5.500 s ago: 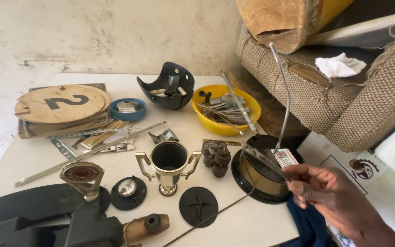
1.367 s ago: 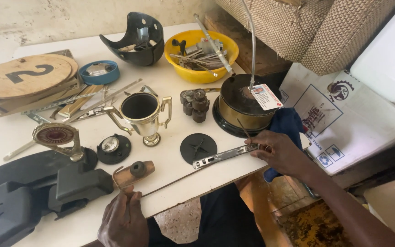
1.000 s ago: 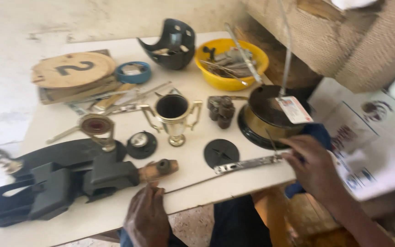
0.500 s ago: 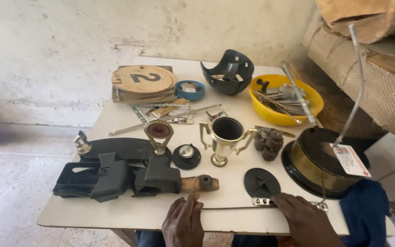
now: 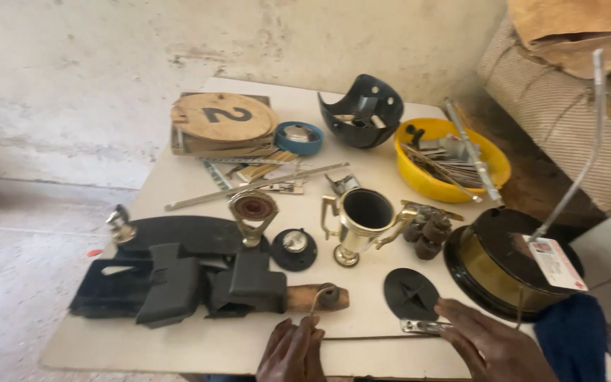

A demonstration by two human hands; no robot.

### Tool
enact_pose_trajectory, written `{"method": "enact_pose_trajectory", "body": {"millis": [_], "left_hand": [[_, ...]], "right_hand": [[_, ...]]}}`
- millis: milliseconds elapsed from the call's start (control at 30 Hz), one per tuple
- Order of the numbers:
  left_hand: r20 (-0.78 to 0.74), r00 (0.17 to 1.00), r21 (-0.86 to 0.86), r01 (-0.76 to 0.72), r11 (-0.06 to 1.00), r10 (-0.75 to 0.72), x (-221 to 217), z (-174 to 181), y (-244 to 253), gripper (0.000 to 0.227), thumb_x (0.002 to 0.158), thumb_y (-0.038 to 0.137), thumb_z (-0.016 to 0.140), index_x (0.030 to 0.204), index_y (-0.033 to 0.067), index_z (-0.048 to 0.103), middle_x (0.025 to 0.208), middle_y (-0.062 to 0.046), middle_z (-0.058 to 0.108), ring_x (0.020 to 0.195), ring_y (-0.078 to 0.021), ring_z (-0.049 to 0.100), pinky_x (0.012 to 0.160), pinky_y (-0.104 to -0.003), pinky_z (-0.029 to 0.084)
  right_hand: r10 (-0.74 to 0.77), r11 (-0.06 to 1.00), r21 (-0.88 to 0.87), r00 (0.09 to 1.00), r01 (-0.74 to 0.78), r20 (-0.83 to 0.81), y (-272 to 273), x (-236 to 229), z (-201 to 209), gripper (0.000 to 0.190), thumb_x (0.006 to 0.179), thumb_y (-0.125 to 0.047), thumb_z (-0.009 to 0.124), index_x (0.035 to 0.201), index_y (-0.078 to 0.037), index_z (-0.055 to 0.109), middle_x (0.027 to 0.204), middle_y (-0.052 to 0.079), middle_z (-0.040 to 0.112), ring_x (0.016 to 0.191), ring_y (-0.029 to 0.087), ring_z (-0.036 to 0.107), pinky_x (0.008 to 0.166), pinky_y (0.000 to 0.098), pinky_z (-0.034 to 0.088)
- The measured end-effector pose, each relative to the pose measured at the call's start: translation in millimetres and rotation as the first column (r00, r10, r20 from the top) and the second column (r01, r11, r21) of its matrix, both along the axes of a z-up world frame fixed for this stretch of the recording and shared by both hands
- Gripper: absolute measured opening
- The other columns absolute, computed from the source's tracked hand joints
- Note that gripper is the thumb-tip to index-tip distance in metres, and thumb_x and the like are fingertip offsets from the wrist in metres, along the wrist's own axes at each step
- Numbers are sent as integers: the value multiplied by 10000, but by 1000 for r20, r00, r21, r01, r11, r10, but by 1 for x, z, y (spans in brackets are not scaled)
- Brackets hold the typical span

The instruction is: Cleaning and sorting various metal tools and components on a workbench.

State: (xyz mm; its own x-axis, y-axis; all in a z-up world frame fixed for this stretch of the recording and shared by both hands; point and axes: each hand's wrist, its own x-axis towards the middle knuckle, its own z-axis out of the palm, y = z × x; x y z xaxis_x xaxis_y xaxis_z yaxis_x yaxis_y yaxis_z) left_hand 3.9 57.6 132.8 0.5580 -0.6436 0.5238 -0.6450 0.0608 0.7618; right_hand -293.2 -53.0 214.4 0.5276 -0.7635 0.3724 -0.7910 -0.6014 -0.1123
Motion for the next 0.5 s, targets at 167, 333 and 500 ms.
{"method": "enact_pose_trajectory", "body": {"millis": [167, 333, 500], "left_hand": [[35, 999, -167, 25, 986, -19, 3, -13, -12, 169, 850, 136, 768, 1017, 114, 774, 700, -43, 753, 654, -198, 715, 925, -406, 607], [223, 974, -52, 46, 998, -33, 7, -97, -39, 162, 890, 280, 731, 977, 147, 764, 676, 52, 751, 619, -99, 713, 982, -398, 557], [252, 968, 83, -36, 996, 14, 7, -173, -69, 127, 871, 333, 670, 809, 255, 748, 522, 97, 603, 460, -68, 589, 934, -335, 536]], "right_hand": [[119, 978, -194, 972, -80, 202, 0, 55, 139, 310, 848, -158, 733, 1153, -116, 771, 1119, 34, 809, 903, 84, 806, 865, 229, 620], [200, 953, -268, 955, -139, 217, -68, 99, 223, 201, 1059, -71, 654, 1191, 59, 732, 806, 167, 764, 478, 92, 663, 282, 153, 414], [271, 956, -171, 941, -239, 200, -169, 163, 239, 112, 1035, 24, 648, 1019, 32, 759, 827, 172, 771, 593, 175, 761, 402, 182, 557]]}}
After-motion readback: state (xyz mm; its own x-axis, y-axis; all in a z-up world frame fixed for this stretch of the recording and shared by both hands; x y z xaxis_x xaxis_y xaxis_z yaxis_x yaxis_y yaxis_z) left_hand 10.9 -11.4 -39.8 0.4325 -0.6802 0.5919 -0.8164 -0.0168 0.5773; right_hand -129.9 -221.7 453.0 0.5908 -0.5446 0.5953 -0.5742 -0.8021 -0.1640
